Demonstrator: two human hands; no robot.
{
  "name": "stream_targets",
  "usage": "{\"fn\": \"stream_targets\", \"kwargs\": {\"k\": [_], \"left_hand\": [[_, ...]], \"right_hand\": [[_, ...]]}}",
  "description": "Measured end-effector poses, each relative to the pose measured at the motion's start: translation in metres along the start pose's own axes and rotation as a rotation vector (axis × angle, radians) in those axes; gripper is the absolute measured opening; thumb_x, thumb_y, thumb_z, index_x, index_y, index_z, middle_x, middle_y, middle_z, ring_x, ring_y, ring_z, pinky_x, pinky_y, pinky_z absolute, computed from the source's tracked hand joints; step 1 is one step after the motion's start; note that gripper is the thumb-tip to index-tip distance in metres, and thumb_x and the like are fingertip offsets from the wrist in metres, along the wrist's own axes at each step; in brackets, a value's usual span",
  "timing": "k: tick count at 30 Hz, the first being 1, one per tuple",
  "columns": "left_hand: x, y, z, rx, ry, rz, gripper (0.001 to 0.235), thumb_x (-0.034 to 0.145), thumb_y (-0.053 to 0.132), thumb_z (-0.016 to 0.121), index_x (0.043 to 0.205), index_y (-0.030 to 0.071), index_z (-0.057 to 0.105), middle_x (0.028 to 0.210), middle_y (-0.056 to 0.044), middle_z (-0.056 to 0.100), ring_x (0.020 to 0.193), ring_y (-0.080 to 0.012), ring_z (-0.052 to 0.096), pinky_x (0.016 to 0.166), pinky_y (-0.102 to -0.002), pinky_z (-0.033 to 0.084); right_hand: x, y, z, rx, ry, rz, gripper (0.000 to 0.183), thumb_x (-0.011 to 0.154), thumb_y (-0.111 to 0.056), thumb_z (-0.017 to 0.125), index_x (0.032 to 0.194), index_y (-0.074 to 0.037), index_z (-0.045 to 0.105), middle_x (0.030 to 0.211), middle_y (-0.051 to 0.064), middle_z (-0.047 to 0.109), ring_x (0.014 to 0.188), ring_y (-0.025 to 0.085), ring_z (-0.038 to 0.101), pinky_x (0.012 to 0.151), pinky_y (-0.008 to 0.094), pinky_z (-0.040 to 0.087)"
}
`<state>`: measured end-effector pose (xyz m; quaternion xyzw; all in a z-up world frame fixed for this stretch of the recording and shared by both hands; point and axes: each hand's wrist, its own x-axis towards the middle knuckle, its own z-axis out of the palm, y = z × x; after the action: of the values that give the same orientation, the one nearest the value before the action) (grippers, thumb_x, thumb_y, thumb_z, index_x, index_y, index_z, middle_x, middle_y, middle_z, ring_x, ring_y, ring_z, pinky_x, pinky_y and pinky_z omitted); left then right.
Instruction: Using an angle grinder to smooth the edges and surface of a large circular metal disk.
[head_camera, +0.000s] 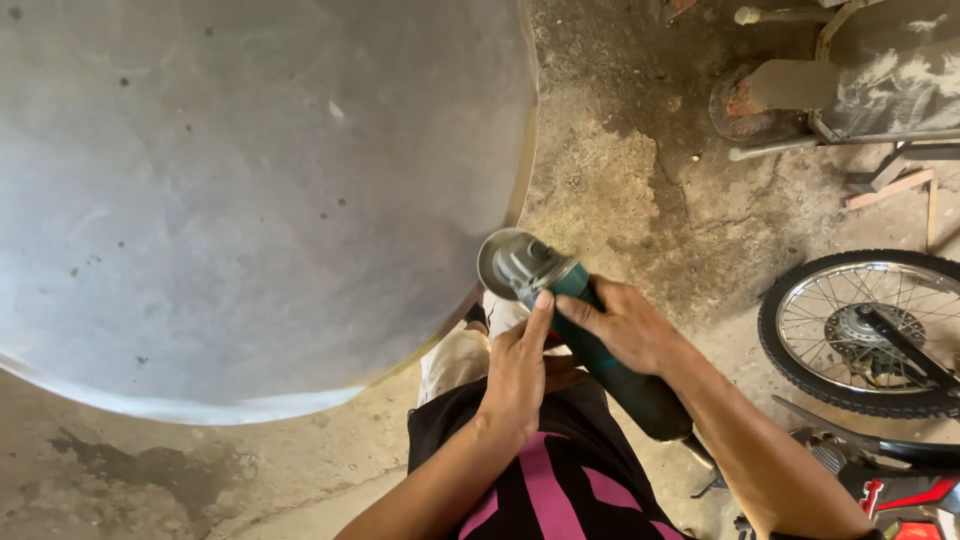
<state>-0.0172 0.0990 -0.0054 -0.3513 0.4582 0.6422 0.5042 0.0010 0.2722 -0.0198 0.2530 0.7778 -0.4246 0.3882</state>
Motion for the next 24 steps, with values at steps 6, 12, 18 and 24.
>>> {"fn": "stream_targets", "kwargs": {"k": [6, 12, 18, 24], "left_hand": [[-0.032, -0.049, -0.044, -0.124, -0.033, 0.027, 0.065, 0.096, 0.053, 0.064, 0.116, -0.009, 0.067, 0.1, -0.013, 0.071, 0.081, -0.0177, 0.071, 0.071, -0.03, 0.06], [-0.033, -0.047, -0.05, -0.129, -0.015, -0.018, 0.06, 0.093, 0.054, 0.062, 0.109, -0.003, 0.066, 0.091, -0.011, 0.069, 0.075, -0.0182, 0.068, 0.066, -0.032, 0.059], [-0.006, -0.043, -0.036, -0.07, -0.026, 0.066, 0.059, 0.092, 0.056, 0.063, 0.103, -0.002, 0.069, 0.092, -0.006, 0.069, 0.081, -0.0135, 0.067, 0.075, -0.029, 0.057], [0.018, -0.009, 0.001, -0.057, -0.035, 0.087, 0.062, 0.094, 0.058, 0.063, 0.105, -0.003, 0.071, 0.092, -0.007, 0.068, 0.08, -0.0151, 0.066, 0.07, -0.029, 0.056]], "right_hand": [[-0.038, 0.012, 0.054, 0.078, -0.046, -0.157, 0.071, 0.091, -0.064, 0.053, 0.128, -0.005, 0.066, 0.113, 0.014, 0.076, 0.106, 0.025, 0.072, 0.093, 0.039, 0.053], [-0.039, 0.006, 0.063, 0.09, -0.035, -0.156, 0.07, 0.09, -0.063, 0.055, 0.125, -0.004, 0.066, 0.111, 0.015, 0.077, 0.106, 0.025, 0.073, 0.094, 0.038, 0.055], [-0.026, 0.008, 0.04, 0.068, 0.015, -0.125, 0.068, 0.091, -0.062, 0.055, 0.124, -0.004, 0.067, 0.107, 0.013, 0.077, 0.102, 0.023, 0.072, 0.091, 0.038, 0.054], [0.004, 0.006, -0.006, 0.13, 0.001, -0.15, 0.067, 0.091, -0.061, 0.055, 0.12, -0.002, 0.069, 0.102, 0.014, 0.078, 0.095, 0.023, 0.073, 0.085, 0.038, 0.056]]}}
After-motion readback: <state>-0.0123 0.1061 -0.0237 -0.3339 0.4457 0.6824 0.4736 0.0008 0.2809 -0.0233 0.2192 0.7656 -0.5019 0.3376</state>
